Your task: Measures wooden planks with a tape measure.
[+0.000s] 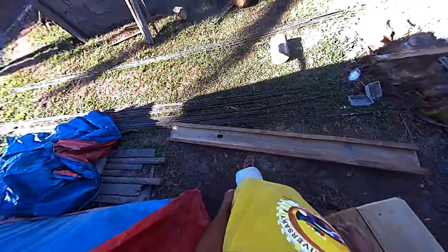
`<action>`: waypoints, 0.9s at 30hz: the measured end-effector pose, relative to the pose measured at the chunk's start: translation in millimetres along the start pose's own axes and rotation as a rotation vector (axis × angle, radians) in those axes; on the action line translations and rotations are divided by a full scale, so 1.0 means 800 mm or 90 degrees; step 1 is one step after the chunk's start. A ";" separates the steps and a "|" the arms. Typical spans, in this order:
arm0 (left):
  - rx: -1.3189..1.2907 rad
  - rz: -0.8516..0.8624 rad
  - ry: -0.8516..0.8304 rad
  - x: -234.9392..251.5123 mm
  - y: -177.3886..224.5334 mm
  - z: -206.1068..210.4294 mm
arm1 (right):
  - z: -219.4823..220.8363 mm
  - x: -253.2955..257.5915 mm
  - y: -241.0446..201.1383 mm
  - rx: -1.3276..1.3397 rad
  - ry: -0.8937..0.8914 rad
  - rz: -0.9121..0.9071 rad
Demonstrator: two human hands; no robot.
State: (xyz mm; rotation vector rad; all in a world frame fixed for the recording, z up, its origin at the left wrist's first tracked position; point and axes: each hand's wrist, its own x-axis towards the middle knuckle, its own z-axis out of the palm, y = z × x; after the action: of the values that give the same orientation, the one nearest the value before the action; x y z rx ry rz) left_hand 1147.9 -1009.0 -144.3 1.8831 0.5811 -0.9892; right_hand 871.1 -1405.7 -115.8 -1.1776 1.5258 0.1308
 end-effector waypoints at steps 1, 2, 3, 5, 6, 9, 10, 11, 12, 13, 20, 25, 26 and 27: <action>-0.009 0.002 -0.005 -0.003 0.001 0.001 | -0.001 0.008 0.011 0.008 0.011 -0.015; -0.008 0.007 -0.008 -0.002 0.003 0.002 | 0.000 0.011 0.016 0.015 0.022 -0.014; 0.001 0.009 -0.013 0.001 0.006 0.002 | 0.001 0.009 0.017 0.018 0.031 -0.005; 0.024 -0.004 -0.016 0.004 0.014 0.002 | 0.004 -0.006 0.020 0.011 0.032 -0.013; 0.035 -0.013 -0.016 0.007 0.019 0.002 | 0.006 -0.020 0.023 0.010 0.029 -0.047; 0.051 -0.034 -0.021 0.016 0.030 0.006 | 0.029 -0.109 -0.064 0.012 0.032 0.068; 0.045 -0.034 -0.017 0.021 0.033 0.009 | 0.036 -0.130 -0.100 0.016 0.031 0.152; 0.046 -0.034 -0.016 0.024 0.038 0.011 | 0.036 -0.138 -0.099 0.012 0.021 0.117; 0.058 -0.034 -0.021 0.027 0.044 0.014 | 0.031 -0.133 -0.065 0.003 0.015 -0.030; 0.075 -0.032 -0.031 0.029 0.051 0.015 | 0.031 -0.124 -0.036 0.011 0.032 -0.182; 0.182 0.009 -0.083 0.055 0.093 0.033 | 0.029 -0.092 -0.032 0.006 0.082 0.008; 0.191 0.023 -0.085 0.064 0.098 0.036 | 0.037 -0.114 -0.068 0.048 0.069 0.010; 0.192 0.029 -0.083 0.067 0.095 0.035 | 0.044 -0.140 -0.084 0.033 0.076 -0.064; 0.196 0.040 -0.082 0.068 0.093 0.034 | 0.053 -0.167 -0.107 0.007 0.106 -0.110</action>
State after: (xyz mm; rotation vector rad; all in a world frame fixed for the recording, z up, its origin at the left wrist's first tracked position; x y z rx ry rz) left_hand 1221.5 -1069.3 -159.0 2.0717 0.3050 -1.2021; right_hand 941.5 -1342.1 18.0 -1.3319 1.5583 -0.0928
